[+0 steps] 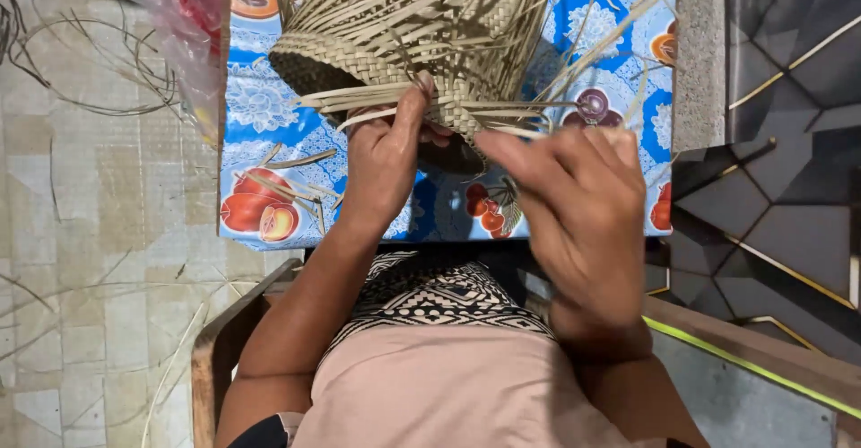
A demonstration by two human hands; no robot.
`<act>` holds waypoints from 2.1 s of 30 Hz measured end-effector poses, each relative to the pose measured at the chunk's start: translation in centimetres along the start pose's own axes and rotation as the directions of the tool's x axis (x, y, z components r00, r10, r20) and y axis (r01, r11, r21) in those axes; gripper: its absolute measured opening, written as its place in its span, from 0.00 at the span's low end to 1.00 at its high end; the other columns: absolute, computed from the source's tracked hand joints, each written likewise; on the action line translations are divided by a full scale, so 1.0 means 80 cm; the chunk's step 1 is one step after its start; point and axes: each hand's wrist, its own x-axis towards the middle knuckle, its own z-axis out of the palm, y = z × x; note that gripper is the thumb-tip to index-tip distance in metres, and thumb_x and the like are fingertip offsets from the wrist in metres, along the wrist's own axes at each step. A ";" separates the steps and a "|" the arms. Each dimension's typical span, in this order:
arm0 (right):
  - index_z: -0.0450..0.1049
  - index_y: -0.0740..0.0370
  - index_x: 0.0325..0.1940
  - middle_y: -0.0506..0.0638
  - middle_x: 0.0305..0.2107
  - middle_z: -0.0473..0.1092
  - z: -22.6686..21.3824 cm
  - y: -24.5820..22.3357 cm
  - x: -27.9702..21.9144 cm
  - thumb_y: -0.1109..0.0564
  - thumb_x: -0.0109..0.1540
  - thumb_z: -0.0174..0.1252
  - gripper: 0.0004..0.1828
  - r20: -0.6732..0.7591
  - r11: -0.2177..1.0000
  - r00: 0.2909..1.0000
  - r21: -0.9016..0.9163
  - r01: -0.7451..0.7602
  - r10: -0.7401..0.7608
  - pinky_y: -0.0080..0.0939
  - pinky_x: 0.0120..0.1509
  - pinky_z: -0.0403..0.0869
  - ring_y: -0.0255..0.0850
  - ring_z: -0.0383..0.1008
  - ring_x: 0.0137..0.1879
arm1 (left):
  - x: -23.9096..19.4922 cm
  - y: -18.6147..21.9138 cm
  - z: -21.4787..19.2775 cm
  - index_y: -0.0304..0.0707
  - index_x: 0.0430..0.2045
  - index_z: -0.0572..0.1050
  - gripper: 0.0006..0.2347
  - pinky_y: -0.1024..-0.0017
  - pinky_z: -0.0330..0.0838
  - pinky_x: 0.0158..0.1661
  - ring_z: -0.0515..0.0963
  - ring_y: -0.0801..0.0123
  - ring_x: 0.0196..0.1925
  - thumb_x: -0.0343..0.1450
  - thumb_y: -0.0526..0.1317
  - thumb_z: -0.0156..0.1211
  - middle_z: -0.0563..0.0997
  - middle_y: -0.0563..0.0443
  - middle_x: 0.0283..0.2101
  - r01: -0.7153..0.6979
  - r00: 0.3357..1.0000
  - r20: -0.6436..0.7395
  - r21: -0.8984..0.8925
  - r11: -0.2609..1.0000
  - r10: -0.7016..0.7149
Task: The person weaves a basket by hand, interlacing dried palm fronds through the existing structure. They repeatedly pull and tighten the strands to secure the weave pattern.
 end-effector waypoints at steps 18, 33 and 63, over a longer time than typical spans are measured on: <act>0.80 0.46 0.51 0.43 0.33 0.71 0.040 0.061 0.020 0.61 0.69 0.64 0.10 0.034 0.794 0.979 -0.580 0.184 -0.202 0.48 0.48 0.58 0.48 0.66 0.38 | -0.012 0.008 -0.001 0.40 0.14 0.85 0.24 0.74 0.69 0.39 0.75 0.75 0.25 0.64 0.61 0.54 0.79 0.55 0.15 0.076 0.997 -0.029 0.027 0.997 -0.075; 0.79 0.54 0.51 0.46 0.31 0.70 0.045 0.083 0.028 0.66 0.67 0.57 0.12 0.125 0.949 0.976 -0.239 0.203 -0.177 0.48 0.49 0.55 0.46 0.68 0.37 | 0.015 -0.021 -0.010 0.42 0.07 0.80 0.24 0.76 0.54 0.21 0.56 0.81 0.12 0.66 0.61 0.59 0.61 0.61 0.05 -0.031 0.999 0.021 -0.062 0.998 0.032; 0.73 0.67 0.49 0.57 0.40 0.70 0.014 0.153 0.013 0.68 0.69 0.51 0.07 -0.588 0.960 0.807 -0.253 -0.118 -0.055 0.46 0.47 0.69 0.49 0.69 0.42 | 0.026 0.027 -0.040 0.41 0.22 0.84 0.28 0.68 0.76 0.35 0.83 0.72 0.24 0.68 0.65 0.44 0.86 0.52 0.24 -0.420 0.903 0.196 0.227 0.878 0.381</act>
